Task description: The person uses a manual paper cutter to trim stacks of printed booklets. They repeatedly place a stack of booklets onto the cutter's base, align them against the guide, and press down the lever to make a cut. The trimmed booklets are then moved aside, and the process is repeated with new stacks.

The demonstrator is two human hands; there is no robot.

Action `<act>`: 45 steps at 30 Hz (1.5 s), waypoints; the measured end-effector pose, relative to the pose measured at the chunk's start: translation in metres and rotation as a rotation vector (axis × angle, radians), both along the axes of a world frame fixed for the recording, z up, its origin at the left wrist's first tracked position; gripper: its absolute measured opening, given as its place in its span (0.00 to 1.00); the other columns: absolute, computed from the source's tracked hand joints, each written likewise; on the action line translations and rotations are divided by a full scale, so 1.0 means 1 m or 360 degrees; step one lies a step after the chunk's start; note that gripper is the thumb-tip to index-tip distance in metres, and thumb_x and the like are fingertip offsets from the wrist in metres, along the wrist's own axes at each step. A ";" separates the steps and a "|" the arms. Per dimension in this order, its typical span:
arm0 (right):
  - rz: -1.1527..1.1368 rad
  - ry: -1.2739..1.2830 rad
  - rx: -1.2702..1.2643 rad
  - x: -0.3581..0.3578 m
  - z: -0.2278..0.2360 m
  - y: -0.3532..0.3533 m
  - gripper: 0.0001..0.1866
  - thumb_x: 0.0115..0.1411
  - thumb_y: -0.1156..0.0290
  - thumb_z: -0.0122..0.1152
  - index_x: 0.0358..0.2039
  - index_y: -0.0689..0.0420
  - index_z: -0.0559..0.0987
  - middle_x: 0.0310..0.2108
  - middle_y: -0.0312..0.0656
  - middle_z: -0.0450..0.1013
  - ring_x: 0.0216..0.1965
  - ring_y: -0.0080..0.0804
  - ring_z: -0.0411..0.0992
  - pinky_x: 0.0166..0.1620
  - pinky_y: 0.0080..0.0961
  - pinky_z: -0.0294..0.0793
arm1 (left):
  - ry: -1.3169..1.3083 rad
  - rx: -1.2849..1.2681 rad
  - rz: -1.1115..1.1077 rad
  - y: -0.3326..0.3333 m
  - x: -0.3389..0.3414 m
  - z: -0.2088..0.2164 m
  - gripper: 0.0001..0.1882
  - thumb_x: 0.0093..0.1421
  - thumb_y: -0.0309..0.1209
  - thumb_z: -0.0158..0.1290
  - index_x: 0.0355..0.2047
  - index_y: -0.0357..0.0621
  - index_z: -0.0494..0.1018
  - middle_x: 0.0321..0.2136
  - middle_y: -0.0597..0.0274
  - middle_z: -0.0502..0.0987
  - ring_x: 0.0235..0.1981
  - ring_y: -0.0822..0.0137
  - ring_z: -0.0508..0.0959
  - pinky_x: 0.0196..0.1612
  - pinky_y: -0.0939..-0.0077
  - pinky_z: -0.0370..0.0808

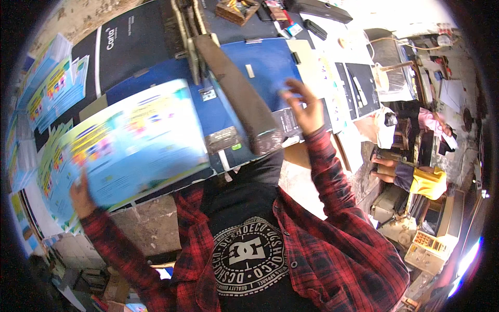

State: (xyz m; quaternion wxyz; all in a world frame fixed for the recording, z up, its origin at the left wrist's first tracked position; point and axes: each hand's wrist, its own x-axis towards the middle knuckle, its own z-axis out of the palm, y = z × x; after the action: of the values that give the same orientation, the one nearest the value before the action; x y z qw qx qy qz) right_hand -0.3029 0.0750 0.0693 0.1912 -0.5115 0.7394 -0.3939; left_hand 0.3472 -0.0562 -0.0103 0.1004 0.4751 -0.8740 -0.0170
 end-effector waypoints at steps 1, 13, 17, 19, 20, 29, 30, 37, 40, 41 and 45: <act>-0.0172 0.0190 -0.0032 -0.039 -0.005 0.003 0.18 0.60 0.68 0.63 0.51 0.59 0.77 0.44 0.41 0.78 0.43 0.27 0.77 0.42 0.26 0.76 | -0.0034 0.0054 0.0100 0.003 0.059 0.008 0.32 0.56 0.24 0.54 0.63 0.47 0.64 0.43 0.46 0.78 0.40 0.51 0.79 0.46 0.61 0.75; -0.0738 0.0854 0.0865 -0.250 -0.051 0.048 0.51 0.37 0.28 0.67 0.46 0.63 0.78 0.44 0.53 0.77 0.47 0.48 0.75 0.53 0.38 0.73 | 0.0617 -0.0089 0.1739 -0.008 0.217 0.105 0.25 0.68 0.26 0.39 0.65 0.44 0.60 0.57 0.46 0.68 0.55 0.55 0.72 0.56 0.63 0.69; -0.0829 0.0826 0.1031 -0.249 -0.046 0.037 0.50 0.36 0.25 0.65 0.43 0.61 0.81 0.40 0.51 0.78 0.45 0.43 0.77 0.50 0.35 0.74 | 0.1482 0.0431 0.0856 0.026 0.161 0.155 0.23 0.72 0.33 0.34 0.63 0.38 0.62 0.63 0.48 0.61 0.62 0.56 0.65 0.62 0.61 0.63; -0.0853 0.0783 0.1054 -0.263 -0.058 0.041 0.47 0.38 0.24 0.63 0.39 0.59 0.83 0.36 0.50 0.79 0.42 0.41 0.78 0.48 0.34 0.74 | 0.0909 0.0093 0.0546 0.049 0.047 0.208 0.23 0.73 0.34 0.33 0.62 0.35 0.63 0.64 0.48 0.60 0.64 0.54 0.64 0.64 0.56 0.60; -0.0865 0.0691 0.1106 -0.274 -0.069 0.042 0.47 0.39 0.23 0.62 0.39 0.58 0.84 0.36 0.50 0.79 0.42 0.41 0.78 0.48 0.34 0.74 | 0.0863 -0.0140 0.0360 0.064 0.019 0.224 0.23 0.70 0.39 0.41 0.57 0.35 0.68 0.59 0.47 0.67 0.59 0.53 0.70 0.61 0.54 0.64; -0.1205 0.0776 0.0536 -0.278 -0.047 0.064 0.30 0.57 0.39 0.57 0.37 0.56 0.84 0.31 0.49 0.80 0.33 0.39 0.78 0.40 0.36 0.74 | 0.1445 0.1008 -0.1146 0.088 -0.275 0.215 0.25 0.47 0.37 0.69 0.44 0.40 0.76 0.37 0.57 0.80 0.40 0.56 0.80 0.45 0.60 0.74; -0.1257 0.0864 0.0474 -0.255 -0.022 0.060 0.27 0.57 0.42 0.58 0.35 0.57 0.83 0.29 0.50 0.79 0.33 0.41 0.78 0.40 0.37 0.74 | 0.1419 0.1082 -0.1168 0.091 -0.298 0.206 0.26 0.47 0.37 0.69 0.45 0.39 0.76 0.36 0.56 0.80 0.39 0.56 0.80 0.45 0.60 0.74; 0.0297 0.0159 0.0649 -0.092 0.142 0.107 0.13 0.60 0.65 0.63 0.31 0.64 0.82 0.19 0.37 0.72 0.22 0.17 0.69 0.25 0.20 0.69 | 0.1565 0.0901 -0.0739 0.123 -0.380 0.134 0.56 0.39 0.53 0.72 0.61 0.31 0.60 0.61 0.40 0.63 0.63 0.47 0.63 0.64 0.55 0.60; 0.0515 0.0280 0.0768 -0.021 0.153 0.061 0.16 0.58 0.61 0.64 0.25 0.63 0.80 0.15 0.42 0.71 0.17 0.28 0.67 0.24 0.29 0.66 | 0.1487 0.0944 -0.0865 0.129 -0.370 0.113 0.44 0.47 0.51 0.67 0.55 0.29 0.67 0.52 0.38 0.73 0.55 0.44 0.72 0.65 0.53 0.59; 0.0579 0.0376 0.0824 -0.019 0.139 0.043 0.17 0.58 0.60 0.64 0.25 0.63 0.79 0.15 0.42 0.71 0.17 0.29 0.67 0.24 0.30 0.65 | 0.1533 0.1195 -0.0754 0.131 -0.363 0.107 0.30 0.56 0.46 0.61 0.48 0.32 0.74 0.44 0.41 0.78 0.49 0.48 0.78 0.60 0.55 0.66; 0.0783 0.0293 0.0861 -0.007 0.065 -0.038 0.18 0.59 0.57 0.64 0.26 0.61 0.78 0.14 0.40 0.70 0.16 0.30 0.69 0.24 0.31 0.68 | 0.1679 0.1593 0.0140 0.128 -0.349 0.091 0.18 0.62 0.39 0.56 0.42 0.33 0.78 0.32 0.54 0.82 0.34 0.73 0.79 0.43 0.76 0.74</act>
State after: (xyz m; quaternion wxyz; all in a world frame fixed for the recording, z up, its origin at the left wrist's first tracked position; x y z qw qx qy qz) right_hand -0.3099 0.0373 0.1347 0.3410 -0.6382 0.6857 -0.0792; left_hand -0.0018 0.0722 0.0802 0.2797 0.4274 -0.5770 -0.6374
